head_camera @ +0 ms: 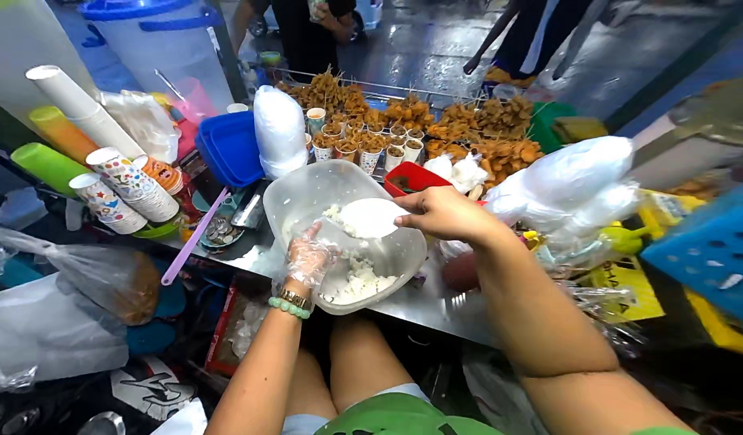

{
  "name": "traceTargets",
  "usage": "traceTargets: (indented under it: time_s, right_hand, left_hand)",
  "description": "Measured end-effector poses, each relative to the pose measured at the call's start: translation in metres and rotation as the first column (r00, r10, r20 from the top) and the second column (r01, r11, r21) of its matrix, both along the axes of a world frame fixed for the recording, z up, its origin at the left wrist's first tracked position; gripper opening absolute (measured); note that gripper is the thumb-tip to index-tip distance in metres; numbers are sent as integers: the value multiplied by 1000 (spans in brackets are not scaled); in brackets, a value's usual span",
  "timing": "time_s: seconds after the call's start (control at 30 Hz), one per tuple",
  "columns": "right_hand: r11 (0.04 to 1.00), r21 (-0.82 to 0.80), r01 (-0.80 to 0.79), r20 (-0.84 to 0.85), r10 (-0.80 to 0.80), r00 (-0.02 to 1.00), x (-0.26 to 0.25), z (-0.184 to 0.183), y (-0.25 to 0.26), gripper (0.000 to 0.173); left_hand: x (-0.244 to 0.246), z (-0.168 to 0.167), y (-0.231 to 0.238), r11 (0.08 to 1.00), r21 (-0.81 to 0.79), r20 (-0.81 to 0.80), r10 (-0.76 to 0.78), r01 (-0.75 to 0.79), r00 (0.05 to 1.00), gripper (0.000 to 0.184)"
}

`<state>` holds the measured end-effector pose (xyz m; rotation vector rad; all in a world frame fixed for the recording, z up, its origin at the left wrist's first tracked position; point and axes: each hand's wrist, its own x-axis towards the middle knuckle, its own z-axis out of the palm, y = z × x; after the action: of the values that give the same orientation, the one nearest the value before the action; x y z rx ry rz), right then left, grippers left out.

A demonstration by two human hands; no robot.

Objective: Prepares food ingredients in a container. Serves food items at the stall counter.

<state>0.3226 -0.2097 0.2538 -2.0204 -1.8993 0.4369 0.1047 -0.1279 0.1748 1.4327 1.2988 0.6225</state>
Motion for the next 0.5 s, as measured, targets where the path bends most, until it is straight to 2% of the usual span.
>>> traceTargets:
  time_s: [0.07, 0.17, 0.33, 0.4, 0.47, 0.5]
  right_hand:
    - [995, 85, 55, 82, -62, 995, -21, -2, 0, 31]
    - [985, 169, 36, 305, -87, 948, -53, -25, 4, 28]
    - [942, 323, 94, 376, -219, 901, -39, -24, 2, 33]
    - [953, 301, 3, 347, -113, 931, -34, -27, 5, 41]
    - [943, 252, -216, 299, 137, 944, -34, -39, 13, 52]
    - [937, 177, -302, 289, 244, 926, -37, -47, 18, 52]
  left_hand:
    - [4, 4, -6, 999, -22, 46, -26, 27, 999, 70]
    - [5, 4, -10, 998, -8, -24, -66, 66, 998, 70]
    - [-5, 1, -13, 998, -16, 3, -55, 55, 999, 79]
    - [-6, 1, -14, 998, -13, 33, -54, 54, 998, 79]
    - [-5, 4, -15, 998, -2, 57, -59, 59, 997, 78]
    - [-5, 5, -16, 998, 8, 65, -59, 58, 996, 75]
